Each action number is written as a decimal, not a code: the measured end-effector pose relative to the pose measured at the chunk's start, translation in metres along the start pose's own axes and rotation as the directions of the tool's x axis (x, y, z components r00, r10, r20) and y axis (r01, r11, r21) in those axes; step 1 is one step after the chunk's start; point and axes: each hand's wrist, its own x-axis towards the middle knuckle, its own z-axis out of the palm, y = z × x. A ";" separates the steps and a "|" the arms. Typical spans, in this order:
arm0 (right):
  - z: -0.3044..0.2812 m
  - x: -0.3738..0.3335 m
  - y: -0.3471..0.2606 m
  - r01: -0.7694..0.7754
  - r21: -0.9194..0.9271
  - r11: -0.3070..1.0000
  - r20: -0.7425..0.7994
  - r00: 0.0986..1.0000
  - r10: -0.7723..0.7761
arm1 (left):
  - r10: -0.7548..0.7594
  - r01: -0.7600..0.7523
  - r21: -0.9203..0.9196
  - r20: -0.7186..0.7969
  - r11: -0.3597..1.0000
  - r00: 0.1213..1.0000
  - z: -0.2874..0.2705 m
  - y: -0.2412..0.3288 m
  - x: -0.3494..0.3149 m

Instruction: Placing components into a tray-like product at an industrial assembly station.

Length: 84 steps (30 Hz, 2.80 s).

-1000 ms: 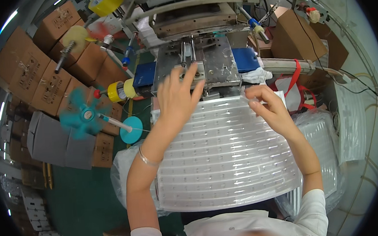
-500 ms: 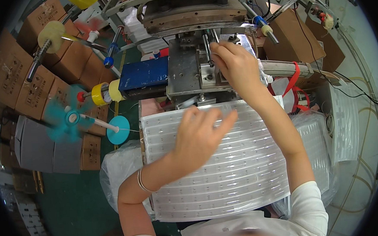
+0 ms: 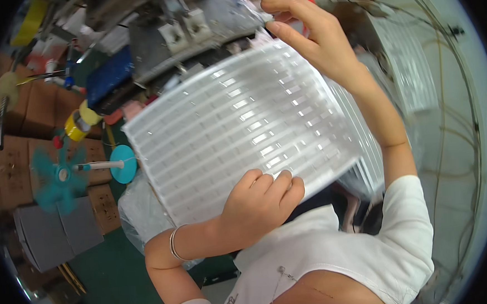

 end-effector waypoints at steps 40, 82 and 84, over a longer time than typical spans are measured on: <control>-0.016 -0.026 0.033 -0.326 0.336 0.884 0.242 0.937 0.254 | -0.358 0.592 0.268 -0.586 0.760 0.726 -0.006 -0.163 0.071; -0.106 -0.190 -0.039 0.270 -0.268 0.925 0.842 0.532 0.088 | -0.456 0.381 -0.498 -0.034 0.779 0.889 -0.050 0.024 -0.011; -0.104 -0.209 -0.028 0.350 -0.250 0.903 0.828 0.560 0.013 | -0.521 0.402 -0.634 -0.002 0.661 0.854 -0.047 0.019 -0.004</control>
